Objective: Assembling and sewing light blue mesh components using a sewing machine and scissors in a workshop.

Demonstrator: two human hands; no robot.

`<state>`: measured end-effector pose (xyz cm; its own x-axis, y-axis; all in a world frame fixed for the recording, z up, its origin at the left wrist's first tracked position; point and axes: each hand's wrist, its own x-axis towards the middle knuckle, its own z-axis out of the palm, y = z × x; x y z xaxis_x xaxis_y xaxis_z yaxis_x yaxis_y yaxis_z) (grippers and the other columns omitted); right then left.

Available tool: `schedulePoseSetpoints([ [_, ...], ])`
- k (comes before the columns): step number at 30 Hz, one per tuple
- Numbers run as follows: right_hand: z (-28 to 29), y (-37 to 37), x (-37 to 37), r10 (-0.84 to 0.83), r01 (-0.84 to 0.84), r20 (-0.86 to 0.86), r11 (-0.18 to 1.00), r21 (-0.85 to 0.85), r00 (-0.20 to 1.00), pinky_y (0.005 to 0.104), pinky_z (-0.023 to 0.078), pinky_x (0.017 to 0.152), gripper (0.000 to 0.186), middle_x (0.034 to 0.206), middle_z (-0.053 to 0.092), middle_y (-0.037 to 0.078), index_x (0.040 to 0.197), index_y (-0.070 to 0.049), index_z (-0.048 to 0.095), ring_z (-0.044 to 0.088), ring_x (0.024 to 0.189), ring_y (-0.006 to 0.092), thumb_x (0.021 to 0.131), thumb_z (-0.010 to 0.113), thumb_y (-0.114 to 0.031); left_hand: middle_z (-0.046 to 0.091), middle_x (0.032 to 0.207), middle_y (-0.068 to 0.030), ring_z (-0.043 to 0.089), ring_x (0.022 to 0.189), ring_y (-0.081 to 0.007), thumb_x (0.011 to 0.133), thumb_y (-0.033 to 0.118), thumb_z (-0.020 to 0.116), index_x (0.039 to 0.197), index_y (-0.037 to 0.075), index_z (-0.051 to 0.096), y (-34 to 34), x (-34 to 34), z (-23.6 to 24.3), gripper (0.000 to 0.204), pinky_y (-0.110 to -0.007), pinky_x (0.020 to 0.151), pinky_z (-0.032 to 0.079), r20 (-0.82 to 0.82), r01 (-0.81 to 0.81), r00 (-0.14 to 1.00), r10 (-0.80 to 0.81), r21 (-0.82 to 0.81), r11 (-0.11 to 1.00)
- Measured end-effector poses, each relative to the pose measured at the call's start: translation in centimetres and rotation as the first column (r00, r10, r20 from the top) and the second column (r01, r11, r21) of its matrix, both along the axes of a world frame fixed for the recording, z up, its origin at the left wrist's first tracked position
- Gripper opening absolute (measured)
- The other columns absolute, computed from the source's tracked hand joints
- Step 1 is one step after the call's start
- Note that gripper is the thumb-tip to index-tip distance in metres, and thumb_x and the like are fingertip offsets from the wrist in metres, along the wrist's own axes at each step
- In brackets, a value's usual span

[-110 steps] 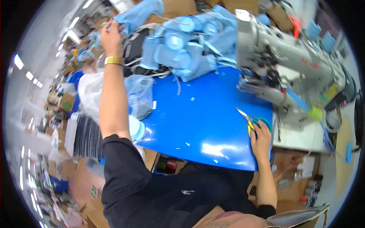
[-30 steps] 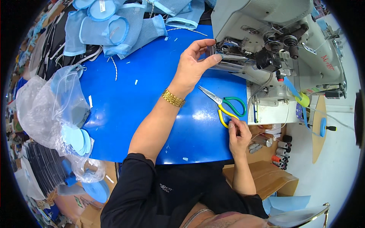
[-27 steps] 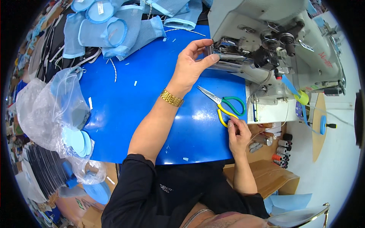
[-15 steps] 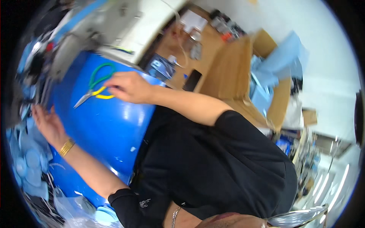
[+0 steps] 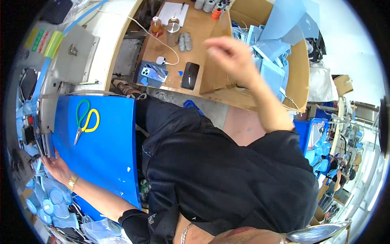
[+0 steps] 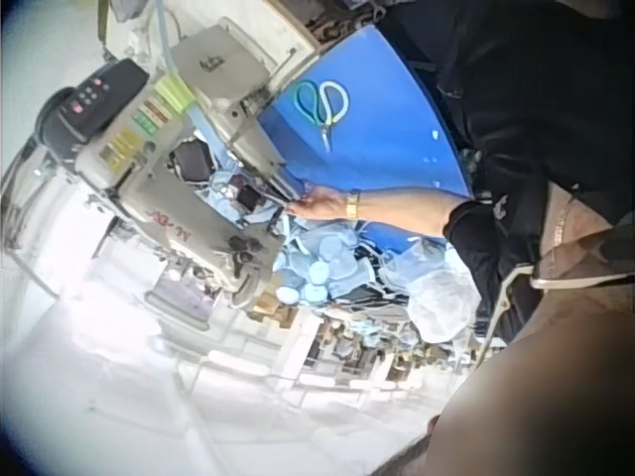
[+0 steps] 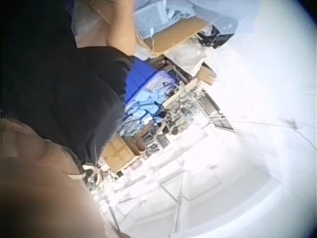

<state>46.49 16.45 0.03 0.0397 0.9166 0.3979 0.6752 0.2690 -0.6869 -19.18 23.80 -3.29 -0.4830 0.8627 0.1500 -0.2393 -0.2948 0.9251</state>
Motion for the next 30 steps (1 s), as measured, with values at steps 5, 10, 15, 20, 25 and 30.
schedulePoseSetpoints([
  [5, -4.9, 0.9, 19.7, -0.057, 0.274, 0.618, 0.925, -0.262, 0.784, 0.0402, 0.054, 0.072, 0.030, 0.089, 0.069, 0.017, 0.104, -0.005, 0.069, 0.068, 0.081, 0.0288, 0.081, 0.070, -0.025, 0.059, 0.122, -0.0116, 0.053, 0.117, -0.0266, 0.093, 0.020, 0.060, 0.115, 0.002, 0.057, 1.0, -0.8, 0.3, 0.028, -0.052, 0.103, 0.039, 0.125, -0.005, 0.992, 0.006, -0.008, 1.000],
  [10, -11.5, -4.6, 31.7, 0.272, 0.600, 0.723, 0.415, -0.684, 0.635, 0.0431, 0.051, 0.087, 0.050, 0.102, 0.068, 0.021, 0.101, -0.003, 0.071, 0.064, 0.099, 0.0356, 0.060, 0.082, -0.028, 0.060, 0.122, -0.0138, 0.056, 0.113, -0.0279, 0.093, 0.020, 0.059, 0.117, -0.001, 0.056, 1.8, -1.1, -0.4, 0.032, -0.051, 0.102, 0.043, 0.106, -0.004, 0.994, 0.006, -0.019, 1.000],
  [15, -13.2, -4.6, 28.6, 0.170, 0.366, 0.502, 0.496, -0.787, 0.848, 0.0415, 0.051, 0.081, 0.030, 0.094, 0.070, 0.017, 0.088, -0.006, 0.070, 0.066, 0.091, 0.0327, 0.066, 0.079, -0.024, 0.060, 0.122, -0.0126, 0.055, 0.115, -0.0272, 0.094, 0.021, 0.058, 0.116, 0.000, 0.056, 0.9, -1.8, 0.1, 0.030, -0.051, 0.102, 0.043, 0.089, 0.001, 0.996, 0.000, -0.015, 1.000],
  [20, -5.8, 0.2, 23.4, -0.043, 0.262, 0.492, 0.885, -0.386, 0.869, 0.0399, 0.051, 0.073, 0.020, 0.086, 0.069, 0.016, 0.094, -0.004, 0.070, 0.066, 0.080, 0.0314, 0.080, 0.067, -0.018, 0.056, 0.123, -0.0078, 0.053, 0.113, -0.0219, 0.096, 0.023, 0.058, 0.117, 0.004, 0.053, -0.1, -0.3, 0.2, 0.029, -0.048, 0.100, 0.045, -0.008, 0.012, 1.000, -0.012, -0.011, 1.000],
  [25, 1.8, 1.6, 19.6, -0.207, 0.268, 0.495, 0.962, -0.054, 0.844, 0.0389, 0.051, 0.075, 0.019, 0.090, 0.068, 0.015, 0.099, -0.004, 0.066, 0.066, 0.084, 0.0317, 0.087, 0.062, -0.019, 0.053, 0.130, -0.0110, 0.053, 0.117, -0.0226, 0.095, 0.023, 0.060, 0.134, 0.005, 0.046, -3.1, 4.7, -2.1, 0.045, -0.041, 0.093, 0.047, -0.300, -0.218, 0.944, 0.138, -0.250, 0.943],
  [30, 7.6, 1.9, 15.6, -0.351, 0.255, 0.331, 0.919, 0.299, 0.876, 0.0283, 0.048, 0.074, 0.020, 0.089, 0.066, 0.010, 0.105, -0.003, 0.064, 0.062, 0.080, 0.0177, 0.092, 0.061, -0.018, 0.064, 0.111, -0.0088, 0.062, 0.099, -0.0189, 0.094, 0.021, 0.062, 0.122, 0.005, 0.058, -10.5, 15.4, -4.1, 0.032, -0.033, 0.084, 0.050, -0.418, -0.261, 0.903, 0.103, -0.343, 0.902],
])
